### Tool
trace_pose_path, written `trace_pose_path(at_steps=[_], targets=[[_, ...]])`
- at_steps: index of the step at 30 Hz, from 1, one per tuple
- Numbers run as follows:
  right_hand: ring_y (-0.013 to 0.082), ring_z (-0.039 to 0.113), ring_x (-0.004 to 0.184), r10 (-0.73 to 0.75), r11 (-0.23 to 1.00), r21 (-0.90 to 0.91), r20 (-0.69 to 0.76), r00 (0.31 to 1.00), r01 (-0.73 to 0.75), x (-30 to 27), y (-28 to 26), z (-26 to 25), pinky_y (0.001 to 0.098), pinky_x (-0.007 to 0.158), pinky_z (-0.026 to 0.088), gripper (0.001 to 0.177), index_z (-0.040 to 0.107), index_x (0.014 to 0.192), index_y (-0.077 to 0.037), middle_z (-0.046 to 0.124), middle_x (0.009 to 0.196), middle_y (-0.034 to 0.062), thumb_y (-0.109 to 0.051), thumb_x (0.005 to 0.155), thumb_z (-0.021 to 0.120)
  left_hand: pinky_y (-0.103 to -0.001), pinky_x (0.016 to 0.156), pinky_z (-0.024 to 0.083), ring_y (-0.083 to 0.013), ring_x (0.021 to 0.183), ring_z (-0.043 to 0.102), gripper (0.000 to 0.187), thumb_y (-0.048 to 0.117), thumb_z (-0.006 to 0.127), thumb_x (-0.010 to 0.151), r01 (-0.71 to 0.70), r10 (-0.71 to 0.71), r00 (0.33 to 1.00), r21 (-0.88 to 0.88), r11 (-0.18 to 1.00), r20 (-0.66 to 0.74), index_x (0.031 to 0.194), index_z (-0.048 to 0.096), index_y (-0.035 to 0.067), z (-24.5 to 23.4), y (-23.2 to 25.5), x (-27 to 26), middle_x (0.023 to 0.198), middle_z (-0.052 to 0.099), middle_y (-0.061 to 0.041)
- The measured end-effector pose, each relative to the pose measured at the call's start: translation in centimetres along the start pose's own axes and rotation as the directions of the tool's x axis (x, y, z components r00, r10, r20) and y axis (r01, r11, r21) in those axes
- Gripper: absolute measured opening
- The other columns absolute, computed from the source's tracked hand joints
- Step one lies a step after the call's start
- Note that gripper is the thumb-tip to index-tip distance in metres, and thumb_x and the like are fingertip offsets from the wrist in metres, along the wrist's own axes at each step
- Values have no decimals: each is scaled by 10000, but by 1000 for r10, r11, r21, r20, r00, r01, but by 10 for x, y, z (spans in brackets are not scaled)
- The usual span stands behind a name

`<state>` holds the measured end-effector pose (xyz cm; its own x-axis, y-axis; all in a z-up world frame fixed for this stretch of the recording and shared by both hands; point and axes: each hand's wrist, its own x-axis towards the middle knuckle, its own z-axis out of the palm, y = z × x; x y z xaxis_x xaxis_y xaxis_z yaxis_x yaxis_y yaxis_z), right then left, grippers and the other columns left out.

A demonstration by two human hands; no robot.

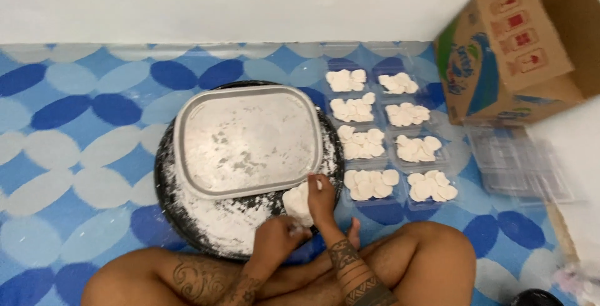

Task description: The person prepares small white dough items, flattening them by hand and placing them into individual plastic trays on the floor.

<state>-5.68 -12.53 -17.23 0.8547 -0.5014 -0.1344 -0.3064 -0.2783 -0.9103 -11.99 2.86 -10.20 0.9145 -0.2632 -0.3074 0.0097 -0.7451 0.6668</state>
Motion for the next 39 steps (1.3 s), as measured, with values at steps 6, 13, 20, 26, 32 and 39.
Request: trace_pose_path(at_steps=[6,13,20,26,32,39], targets=[[102,451,669,27,985,169,5,1000,-27,-46,-34,18,305,633,384,356,565,690,-120,481,637,-24,-296,997,603,-512,1117,361,-384,1387,374,1161,346,1001,580,-218,198,957,-72,973,-211,1495,364,23,-20,-16,-11,1496,406,-208],[129,488,581,243,934,286,-65,968,-215,-60,-62,-4,331,570,413,385,533,607,-103,522,571,-6,-242,962,585,-457,977,469,-386,1169,517,931,216,922,646,-483,431,845,-108,869,-316,1418,450,-4,7,-18,2,1272,522,-226],[242,585,508,570,679,565,-3,821,-469,-54,-102,-19,363,430,424,251,563,772,-100,584,612,68,-249,959,639,-385,725,471,-270,940,580,578,212,807,698,-585,472,780,-209,784,-412,1217,615,46,-20,9,0,1053,637,-124],[222,580,570,688,393,783,97,719,-482,-39,-101,3,347,513,455,152,605,770,-125,585,661,57,-234,804,706,-358,629,427,-213,824,556,388,248,777,751,-442,287,854,-316,839,-433,1096,672,107,-33,13,-6,895,568,-55],[254,587,797,533,718,568,-77,843,-402,-47,-97,38,462,760,485,375,719,849,95,637,797,199,-267,761,762,-464,737,529,-365,887,662,301,76,791,723,-247,70,912,-406,880,-404,1019,739,92,-14,-23,5,855,655,-97],[409,670,1054,333,941,1,-185,925,-338,-16,-23,56,476,932,515,398,811,949,-67,741,1010,218,-388,790,639,-528,717,553,-387,943,659,313,129,720,744,-236,222,958,-57,970,-182,1054,685,115,-55,-13,-9,908,687,-134]])
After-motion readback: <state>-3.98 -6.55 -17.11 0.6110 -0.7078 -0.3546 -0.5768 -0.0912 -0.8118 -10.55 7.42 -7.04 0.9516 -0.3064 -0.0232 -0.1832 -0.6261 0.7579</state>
